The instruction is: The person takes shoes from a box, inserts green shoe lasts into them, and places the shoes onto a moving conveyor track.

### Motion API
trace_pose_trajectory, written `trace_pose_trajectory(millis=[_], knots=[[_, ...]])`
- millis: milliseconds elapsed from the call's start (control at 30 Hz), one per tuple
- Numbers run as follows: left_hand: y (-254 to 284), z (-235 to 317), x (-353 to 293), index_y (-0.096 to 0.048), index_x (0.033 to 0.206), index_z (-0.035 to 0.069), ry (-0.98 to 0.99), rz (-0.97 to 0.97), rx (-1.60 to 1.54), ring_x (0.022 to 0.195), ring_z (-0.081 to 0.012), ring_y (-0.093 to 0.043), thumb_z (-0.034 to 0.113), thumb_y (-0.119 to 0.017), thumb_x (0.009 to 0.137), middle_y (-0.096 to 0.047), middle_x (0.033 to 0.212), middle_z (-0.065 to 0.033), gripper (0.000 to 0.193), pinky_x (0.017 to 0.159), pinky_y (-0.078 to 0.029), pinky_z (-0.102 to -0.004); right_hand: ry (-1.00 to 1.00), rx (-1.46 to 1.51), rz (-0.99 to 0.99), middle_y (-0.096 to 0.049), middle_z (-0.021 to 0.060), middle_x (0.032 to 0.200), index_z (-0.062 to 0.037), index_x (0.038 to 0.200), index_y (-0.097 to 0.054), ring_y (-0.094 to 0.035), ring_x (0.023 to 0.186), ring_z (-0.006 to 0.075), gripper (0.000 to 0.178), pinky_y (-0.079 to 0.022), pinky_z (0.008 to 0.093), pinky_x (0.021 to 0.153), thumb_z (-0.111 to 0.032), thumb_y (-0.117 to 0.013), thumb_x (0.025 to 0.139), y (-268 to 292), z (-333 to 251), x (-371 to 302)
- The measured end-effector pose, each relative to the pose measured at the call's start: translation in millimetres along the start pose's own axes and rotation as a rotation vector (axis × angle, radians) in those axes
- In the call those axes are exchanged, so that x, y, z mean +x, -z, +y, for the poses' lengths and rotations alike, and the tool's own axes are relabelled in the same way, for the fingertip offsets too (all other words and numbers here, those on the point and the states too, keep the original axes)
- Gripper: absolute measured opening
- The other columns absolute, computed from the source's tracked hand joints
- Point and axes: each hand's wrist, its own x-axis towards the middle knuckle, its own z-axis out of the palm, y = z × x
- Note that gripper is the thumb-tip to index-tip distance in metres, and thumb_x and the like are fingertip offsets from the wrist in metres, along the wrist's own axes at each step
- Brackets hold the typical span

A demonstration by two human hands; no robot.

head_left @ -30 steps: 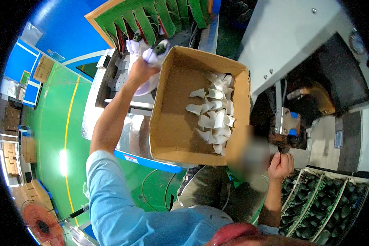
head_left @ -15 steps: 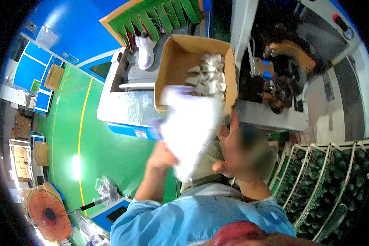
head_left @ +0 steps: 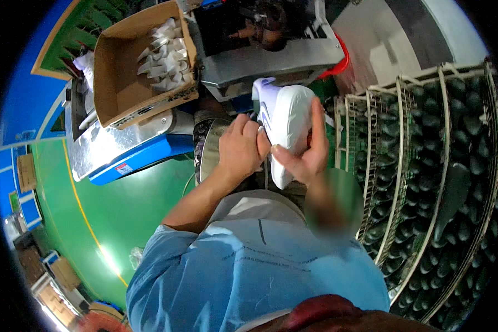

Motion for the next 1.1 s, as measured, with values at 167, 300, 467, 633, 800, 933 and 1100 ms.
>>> trace_pose_trajectory(millis=[167, 300, 467, 633, 800, 933, 1100], knots=[[39, -32, 20, -0.06, 0.085, 0.003, 0.508, -0.126, -0.661, 0.067, -0.0354, -0.065, 0.018, -0.057, 0.098, -0.063, 0.072, -0.0149, 0.02, 0.061, -0.048, -0.0462, -0.49, 0.766, -0.006, -0.056, 0.017, 0.131, -0.0009, 0.147, -0.04, -0.061, 0.114, 0.0312, 0.087, -0.052, 0.042, 0.099, -0.025, -0.069, 0.07, 18, 49, 4], [38, -52, 28, -0.063, 0.094, 0.002, 0.974, -0.196, -1.515, 0.081, -0.0241, -0.072, 0.032, -0.058, 0.103, -0.069, 0.082, -0.0109, 0.032, 0.072, -0.059, -0.0354, -0.557, 0.963, -0.224, -0.055, 0.017, 0.139, -0.0031, 0.152, -0.037, -0.059, 0.123, 0.0301, 0.093, -0.05, 0.0416, 0.104, -0.023, -0.072, 0.068, 20, 73, -3], [48, -38, 20, -0.059, 0.127, 0.001, 0.862, -0.529, -1.306, 0.105, -0.017, -0.064, 0.041, -0.065, 0.099, -0.066, 0.113, -0.0089, 0.049, 0.085, -0.057, -0.0331, -0.62, 0.96, -0.262, -0.049, 0.0177, 0.15, -0.0063, 0.158, -0.031, -0.053, 0.134, 0.0296, 0.102, -0.04, 0.0407, 0.114, -0.018, -0.074, 0.065, 10, 11, 25], [19, -38, 7, -0.053, 0.124, 0.003, 0.45, -0.257, -0.782, 0.096, -0.0163, -0.064, 0.026, -0.063, 0.102, -0.063, 0.123, -0.0106, 0.033, 0.084, -0.056, -0.0325, -0.372, 0.56, -0.229, -0.045, 0.0205, 0.151, -0.0022, 0.159, -0.028, -0.047, 0.137, 0.0293, 0.108, -0.032, 0.0383, 0.116, -0.025, -0.078, 0.066, 28, 11, 44], [19, -12, 52, -0.044, 0.13, 0.0, 0.233, 0.089, -1.223, 0.124, -0.027, -0.061, 0.011, -0.056, 0.103, -0.057, 0.139, -0.0172, 0.031, 0.099, -0.05, -0.0327, -0.109, 0.261, -0.059, -0.044, 0.0244, 0.151, 0.0088, 0.155, -0.028, -0.045, 0.139, 0.0319, 0.104, -0.031, 0.0392, 0.118, -0.027, -0.077, 0.07, 43, -53, 129], [37, -11, 79, -0.051, 0.126, 0.001, 0.174, 0.167, -1.077, 0.105, -0.0175, -0.062, 0.016, -0.06, 0.102, -0.062, 0.128, -0.016, 0.029, 0.086, -0.05, -0.0288, -0.12, 0.057, -0.003, -0.047, 0.0263, 0.148, 0.006, 0.155, -0.03, -0.05, 0.135, 0.0325, 0.094, -0.037, 0.0378, 0.114, -0.015, -0.075, 0.075, 45, -103, 208], [27, -24, 80, -0.057, 0.117, 0.0, 0.469, 0.063, -1.002, 0.086, -0.0101, -0.061, 0.02, -0.062, 0.102, -0.069, 0.097, -0.0076, 0.026, 0.073, -0.05, -0.0267, -0.089, -0.372, -0.065, -0.062, 0.0221, 0.133, 0.0024, 0.15, -0.044, -0.065, 0.113, 0.0236, 0.09, -0.047, 0.0322, 0.1, -0.028, -0.08, 0.072, 41, -125, 282]])
